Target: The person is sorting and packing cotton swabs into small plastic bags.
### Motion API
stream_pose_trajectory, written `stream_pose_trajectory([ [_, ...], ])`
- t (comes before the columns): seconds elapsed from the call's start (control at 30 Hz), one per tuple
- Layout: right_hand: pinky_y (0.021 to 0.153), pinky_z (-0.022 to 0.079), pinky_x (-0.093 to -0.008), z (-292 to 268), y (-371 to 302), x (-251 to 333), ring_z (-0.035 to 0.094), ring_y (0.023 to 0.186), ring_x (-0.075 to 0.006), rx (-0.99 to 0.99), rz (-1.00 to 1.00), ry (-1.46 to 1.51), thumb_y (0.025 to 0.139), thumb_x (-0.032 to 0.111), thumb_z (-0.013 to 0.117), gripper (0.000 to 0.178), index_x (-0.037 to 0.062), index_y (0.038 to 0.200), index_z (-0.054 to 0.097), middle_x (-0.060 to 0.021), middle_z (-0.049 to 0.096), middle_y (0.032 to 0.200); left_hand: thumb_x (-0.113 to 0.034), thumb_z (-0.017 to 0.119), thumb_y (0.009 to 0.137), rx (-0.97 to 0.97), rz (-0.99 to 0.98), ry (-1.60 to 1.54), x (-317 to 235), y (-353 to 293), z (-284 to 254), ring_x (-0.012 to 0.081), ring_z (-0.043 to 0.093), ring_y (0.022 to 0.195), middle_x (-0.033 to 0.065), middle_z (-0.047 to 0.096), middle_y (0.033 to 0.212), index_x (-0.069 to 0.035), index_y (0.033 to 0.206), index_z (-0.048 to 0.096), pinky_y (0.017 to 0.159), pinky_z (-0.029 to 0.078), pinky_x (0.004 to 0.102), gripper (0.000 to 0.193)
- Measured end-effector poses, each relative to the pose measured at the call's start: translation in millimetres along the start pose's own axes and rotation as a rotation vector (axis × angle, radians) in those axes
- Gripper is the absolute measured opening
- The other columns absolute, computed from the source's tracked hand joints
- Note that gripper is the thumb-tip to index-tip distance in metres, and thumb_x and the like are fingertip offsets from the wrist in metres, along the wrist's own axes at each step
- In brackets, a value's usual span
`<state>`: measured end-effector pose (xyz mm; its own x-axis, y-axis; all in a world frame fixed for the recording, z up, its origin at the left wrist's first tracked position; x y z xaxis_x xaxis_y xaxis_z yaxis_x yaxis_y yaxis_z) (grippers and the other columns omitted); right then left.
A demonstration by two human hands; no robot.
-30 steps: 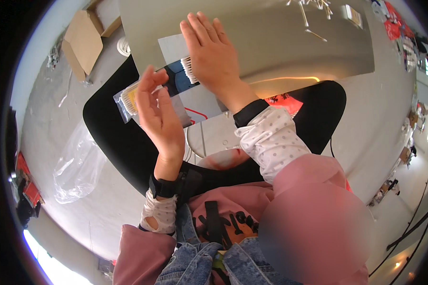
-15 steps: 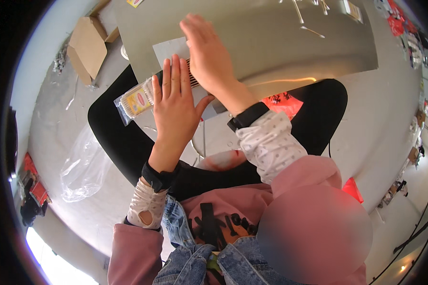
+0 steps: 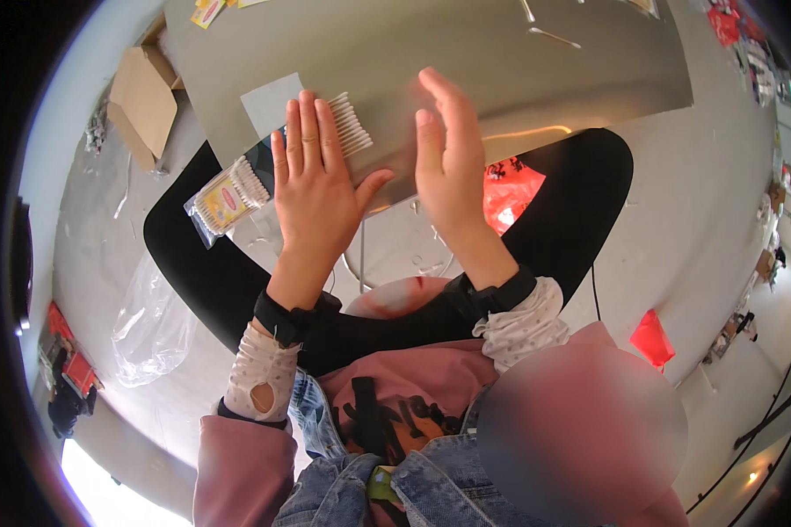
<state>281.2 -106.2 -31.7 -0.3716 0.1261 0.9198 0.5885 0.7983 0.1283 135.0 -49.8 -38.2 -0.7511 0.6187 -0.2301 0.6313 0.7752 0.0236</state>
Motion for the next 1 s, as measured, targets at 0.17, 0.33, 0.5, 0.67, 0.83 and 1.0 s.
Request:
stream_pose_trajectory([
  [0.17, 0.106, 0.042, -0.0365, 8, -4, 0, 0.055, 0.126, -0.0296, 0.048, -0.087, -0.022, 0.102, 0.006, 0.048, 0.032, -0.0011, 0.133, 0.053, -0.0161, 0.057, 0.135, -0.068, 0.054, 0.087, 0.022, -0.001, 0.000, -1, 2, -1, 0.0343, 0.018, 0.152, 0.0213, 0.023, 0.162, 0.006, 0.153, 0.027, 0.121, 0.018, 0.0490, 0.103],
  [0.33, 0.105, 0.043, -0.0361, 17, 1, -1, 0.054, 0.126, -0.0268, 0.047, -0.054, 0.062, 0.104, 0.009, 0.048, 0.032, -0.0005, 0.135, 0.052, -0.0149, 0.057, 0.136, -0.059, 0.049, 0.097, -0.056, -0.085, -0.218, 8, -7, -14, 0.0361, 0.015, 0.152, 0.0224, 0.018, 0.163, 0.007, 0.154, 0.019, 0.122, 0.016, 0.0477, 0.092],
  [0.5, 0.112, 0.038, -0.0358, 35, 10, -1, 0.050, 0.131, -0.0233, 0.055, 0.073, 0.483, 0.108, 0.027, 0.044, 0.043, -0.0017, 0.139, 0.049, -0.0141, 0.054, 0.140, -0.048, 0.035, 0.105, -0.493, -0.368, -1.406, 12, -12, -15, 0.0264, 0.015, 0.153, 0.0171, 0.019, 0.164, -0.004, 0.159, 0.014, 0.124, 0.008, 0.0404, 0.072],
  [0.67, 0.118, 0.034, -0.0411, 59, 15, 13, 0.044, 0.138, -0.0299, 0.073, 0.149, 0.639, 0.109, 0.037, 0.037, 0.052, -0.0030, 0.142, 0.043, -0.0215, 0.048, 0.144, -0.043, 0.039, 0.104, -0.654, -0.456, -1.633, 12, 2, -5, 0.0285, 0.016, 0.153, 0.0205, 0.022, 0.163, -0.005, 0.158, 0.016, 0.124, 0.006, 0.0420, 0.070],
  [0.83, 0.117, 0.034, -0.0418, 68, 10, 15, 0.045, 0.137, -0.0314, 0.080, 0.147, 0.630, 0.108, 0.039, 0.038, 0.053, -0.0023, 0.142, 0.043, -0.0232, 0.048, 0.143, -0.043, 0.042, 0.102, -0.677, -0.456, -1.659, 7, 8, -1, 0.0289, 0.017, 0.152, 0.0219, 0.024, 0.161, -0.002, 0.157, 0.017, 0.124, 0.007, 0.0419, 0.073],
  [1.0, 0.113, 0.037, -0.0419, 62, 16, 13, 0.046, 0.136, -0.0320, 0.083, 0.012, 0.326, 0.107, 0.030, 0.046, 0.048, -0.0013, 0.143, 0.043, -0.0185, 0.050, 0.143, -0.042, 0.047, 0.101, -0.688, -0.498, -1.706, 8, 5, -9, 0.0296, 0.019, 0.152, 0.0234, 0.026, 0.160, -0.001, 0.156, 0.019, 0.124, 0.009, 0.0415, 0.075],
])
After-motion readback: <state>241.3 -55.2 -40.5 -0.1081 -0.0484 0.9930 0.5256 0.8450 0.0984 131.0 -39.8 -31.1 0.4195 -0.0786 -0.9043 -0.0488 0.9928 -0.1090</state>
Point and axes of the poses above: each hand's wrist, its own y-axis towards the middle knuckle, its own z-axis out of the palm, x = y × z, the point moved 2 cm from there along y, towards the middle knuckle
